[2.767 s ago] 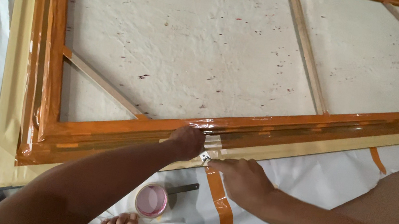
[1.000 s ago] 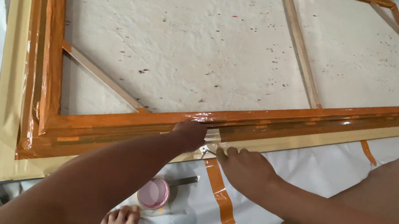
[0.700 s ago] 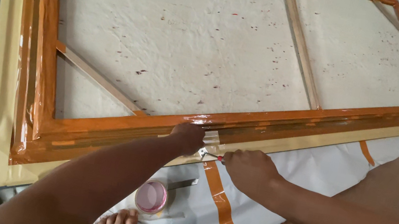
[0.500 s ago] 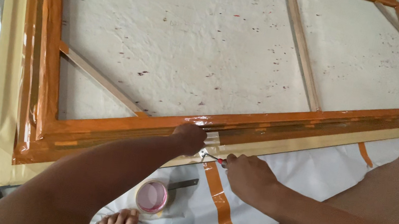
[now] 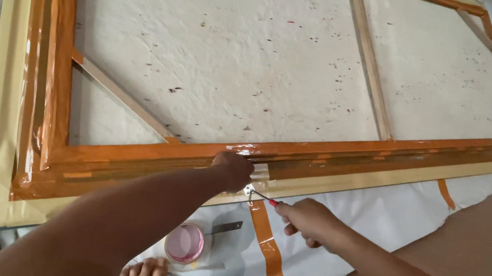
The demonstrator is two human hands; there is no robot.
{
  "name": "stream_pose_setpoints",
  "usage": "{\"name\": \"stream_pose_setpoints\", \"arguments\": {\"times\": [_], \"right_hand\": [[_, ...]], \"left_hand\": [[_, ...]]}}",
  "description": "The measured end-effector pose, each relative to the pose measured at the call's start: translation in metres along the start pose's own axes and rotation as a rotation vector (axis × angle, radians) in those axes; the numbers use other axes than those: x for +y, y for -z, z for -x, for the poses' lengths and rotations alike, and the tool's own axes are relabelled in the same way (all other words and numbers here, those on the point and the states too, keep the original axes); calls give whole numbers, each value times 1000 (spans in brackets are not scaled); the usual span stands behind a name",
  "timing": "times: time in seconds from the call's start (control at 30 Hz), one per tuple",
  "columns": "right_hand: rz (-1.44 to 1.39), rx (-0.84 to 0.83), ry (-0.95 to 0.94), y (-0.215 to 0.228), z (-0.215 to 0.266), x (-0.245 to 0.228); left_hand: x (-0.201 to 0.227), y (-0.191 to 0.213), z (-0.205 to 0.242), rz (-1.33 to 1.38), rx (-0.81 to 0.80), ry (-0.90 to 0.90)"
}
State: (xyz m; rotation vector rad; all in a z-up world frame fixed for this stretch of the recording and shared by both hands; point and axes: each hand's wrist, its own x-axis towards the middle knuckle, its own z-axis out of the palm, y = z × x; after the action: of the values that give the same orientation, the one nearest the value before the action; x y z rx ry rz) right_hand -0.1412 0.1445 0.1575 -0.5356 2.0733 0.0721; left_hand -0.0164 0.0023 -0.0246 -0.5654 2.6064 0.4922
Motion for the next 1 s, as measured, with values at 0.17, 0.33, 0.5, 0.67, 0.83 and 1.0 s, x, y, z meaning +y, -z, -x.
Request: {"name": "stream_pose_setpoints", "arguments": {"times": [0.17,0.33,0.5,0.67,0.83,1.0], "right_hand": [[938,118,522,9,8,1],[1579,274,850,0,7,16],[1559,505,977,-4,-24,38],[1332,204,733,-1,-8,6],[551,181,382,-8,-27,17],[-59,101,49,-15,-27,12]], "left_hand": [[-4,0,7,8,19,-2],[-8,-10,-1,58,73,-19],[-7,-15,-6,22,68,-19],[-7,-10,-5,34,25,-24],[-6,2,0,-18,26,-58],[-9,-5,-3,-43,28,-56]]}}
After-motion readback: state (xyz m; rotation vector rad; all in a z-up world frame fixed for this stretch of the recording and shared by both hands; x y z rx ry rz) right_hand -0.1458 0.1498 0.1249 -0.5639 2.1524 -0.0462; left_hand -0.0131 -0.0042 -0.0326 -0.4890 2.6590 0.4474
